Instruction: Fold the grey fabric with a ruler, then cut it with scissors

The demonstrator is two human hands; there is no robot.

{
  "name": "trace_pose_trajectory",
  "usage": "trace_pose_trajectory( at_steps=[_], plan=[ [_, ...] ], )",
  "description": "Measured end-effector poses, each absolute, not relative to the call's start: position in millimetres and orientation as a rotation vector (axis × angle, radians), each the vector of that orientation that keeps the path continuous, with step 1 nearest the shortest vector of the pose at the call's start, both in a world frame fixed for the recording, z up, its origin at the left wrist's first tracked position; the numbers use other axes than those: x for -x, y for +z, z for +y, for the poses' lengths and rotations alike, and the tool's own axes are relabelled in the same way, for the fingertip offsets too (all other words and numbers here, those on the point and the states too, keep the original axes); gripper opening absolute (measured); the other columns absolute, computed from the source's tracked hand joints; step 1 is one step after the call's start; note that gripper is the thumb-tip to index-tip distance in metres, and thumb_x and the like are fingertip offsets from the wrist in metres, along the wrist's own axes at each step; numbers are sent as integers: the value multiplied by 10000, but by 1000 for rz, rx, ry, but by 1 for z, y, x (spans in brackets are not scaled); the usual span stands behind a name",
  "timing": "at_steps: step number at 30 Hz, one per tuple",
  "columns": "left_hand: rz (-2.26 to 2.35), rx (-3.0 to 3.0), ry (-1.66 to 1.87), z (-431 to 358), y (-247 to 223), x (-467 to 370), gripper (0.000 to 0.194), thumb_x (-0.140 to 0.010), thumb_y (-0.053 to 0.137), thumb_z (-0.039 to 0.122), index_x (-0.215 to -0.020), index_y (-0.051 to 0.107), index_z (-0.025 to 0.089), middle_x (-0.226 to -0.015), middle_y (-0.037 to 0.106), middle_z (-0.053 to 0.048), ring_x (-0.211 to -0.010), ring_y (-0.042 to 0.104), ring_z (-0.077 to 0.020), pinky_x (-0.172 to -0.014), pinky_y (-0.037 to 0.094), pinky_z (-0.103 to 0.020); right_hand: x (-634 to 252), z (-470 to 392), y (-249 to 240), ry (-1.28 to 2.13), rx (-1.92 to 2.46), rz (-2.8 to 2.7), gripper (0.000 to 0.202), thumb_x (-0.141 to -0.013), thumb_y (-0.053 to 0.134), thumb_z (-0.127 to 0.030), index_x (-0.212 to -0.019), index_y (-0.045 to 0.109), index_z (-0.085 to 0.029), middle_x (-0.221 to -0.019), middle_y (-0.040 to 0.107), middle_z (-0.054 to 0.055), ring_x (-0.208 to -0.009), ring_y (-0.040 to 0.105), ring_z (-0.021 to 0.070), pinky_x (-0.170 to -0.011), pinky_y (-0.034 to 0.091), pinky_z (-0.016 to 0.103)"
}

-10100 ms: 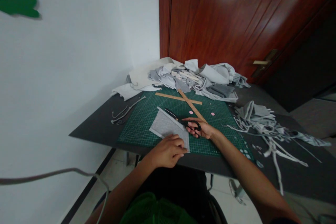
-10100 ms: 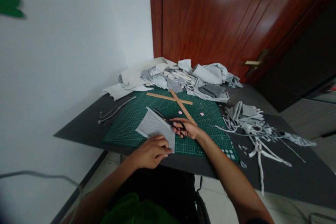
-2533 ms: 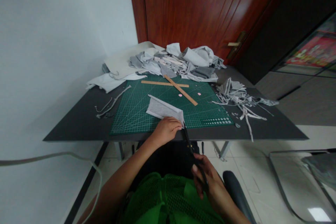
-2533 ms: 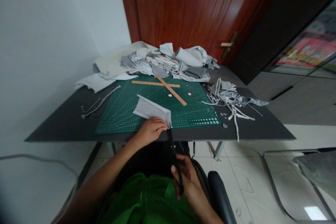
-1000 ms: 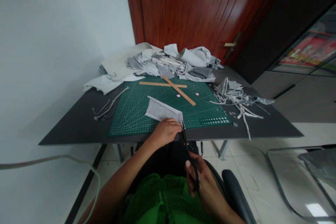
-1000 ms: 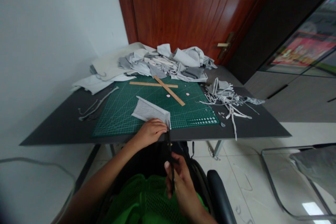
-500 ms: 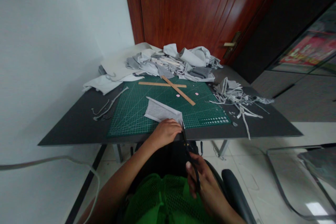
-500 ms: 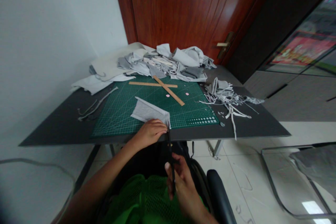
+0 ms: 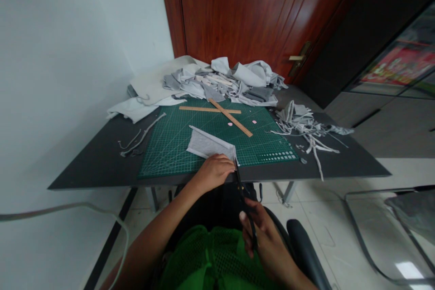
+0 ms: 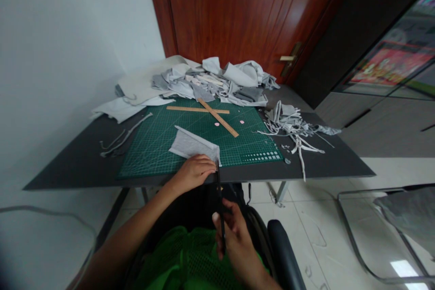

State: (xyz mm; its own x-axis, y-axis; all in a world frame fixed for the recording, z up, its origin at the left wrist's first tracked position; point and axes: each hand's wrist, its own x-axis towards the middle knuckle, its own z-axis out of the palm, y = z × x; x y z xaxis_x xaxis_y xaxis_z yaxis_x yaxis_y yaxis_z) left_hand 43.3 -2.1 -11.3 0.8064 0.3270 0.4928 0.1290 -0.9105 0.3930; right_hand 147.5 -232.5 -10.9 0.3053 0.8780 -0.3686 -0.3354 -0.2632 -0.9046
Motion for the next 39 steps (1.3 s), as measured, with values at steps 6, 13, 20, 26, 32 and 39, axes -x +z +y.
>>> trace_pose_trajectory(
  at_steps=[6, 13, 20, 26, 32, 39],
  plan=[
    [350, -2637, 802, -2, -11, -43, 223, -1011, 583, 136, -956, 779, 227, -1013, 814, -9, -967, 727, -188, -897, 508, -344, -145, -232, -5, 1263, 1354, -533, 730, -805, 810, -657, -1320, 524, -226, -674, 536, -81, -472, 470, 94, -388, 397, 195],
    [310, -2644, 830, -3, -11, -43, 239, -1024, 558, 138, -961, 773, 220, -997, 809, -16, -957, 725, -185, -905, 523, -331, -148, -224, 5, 1317, 1383, -455, 829, -695, 840, -738, -1247, 525, -207, -611, 522, -103, -409, 383, 71, -333, 346, 175],
    [217, -2614, 808, -5, -7, -42, 268, -1054, 528, 189, -940, 769, 213, -940, 794, -25, -930, 717, -181, -890, 532, -323, -153, -215, 8, 1309, 1334, -471, 731, -726, 836, -705, -1184, 542, -217, -603, 494, -112, -409, 377, 69, -338, 322, 168],
    [188, -2591, 796, -6, -6, -41, 272, -1057, 522, 182, -933, 763, 204, -944, 793, -32, -932, 708, -184, -883, 533, -324, -148, -214, 4, 1287, 1348, -476, 762, -744, 822, -709, -1244, 517, -222, -629, 534, -93, -450, 443, 97, -368, 360, 186],
    [266, -2583, 904, -9, -2, -41, 182, -1030, 621, 282, -946, 767, 215, -967, 787, -36, -954, 697, -190, -897, 542, -339, -148, -216, 3, 1281, 1354, -442, 786, -724, 838, -710, -1254, 511, -229, -612, 525, -101, -438, 434, 96, -366, 346, 186],
    [1028, -2711, 993, -9, 3, -40, 215, -1007, 634, 307, -864, 764, 210, -928, 747, -77, -952, 648, -267, -853, 522, -424, -154, -217, 4, 1284, 1374, -520, 781, -782, 785, -726, -1281, 484, -207, -617, 532, -97, -444, 421, 90, -372, 334, 181]
  ],
)
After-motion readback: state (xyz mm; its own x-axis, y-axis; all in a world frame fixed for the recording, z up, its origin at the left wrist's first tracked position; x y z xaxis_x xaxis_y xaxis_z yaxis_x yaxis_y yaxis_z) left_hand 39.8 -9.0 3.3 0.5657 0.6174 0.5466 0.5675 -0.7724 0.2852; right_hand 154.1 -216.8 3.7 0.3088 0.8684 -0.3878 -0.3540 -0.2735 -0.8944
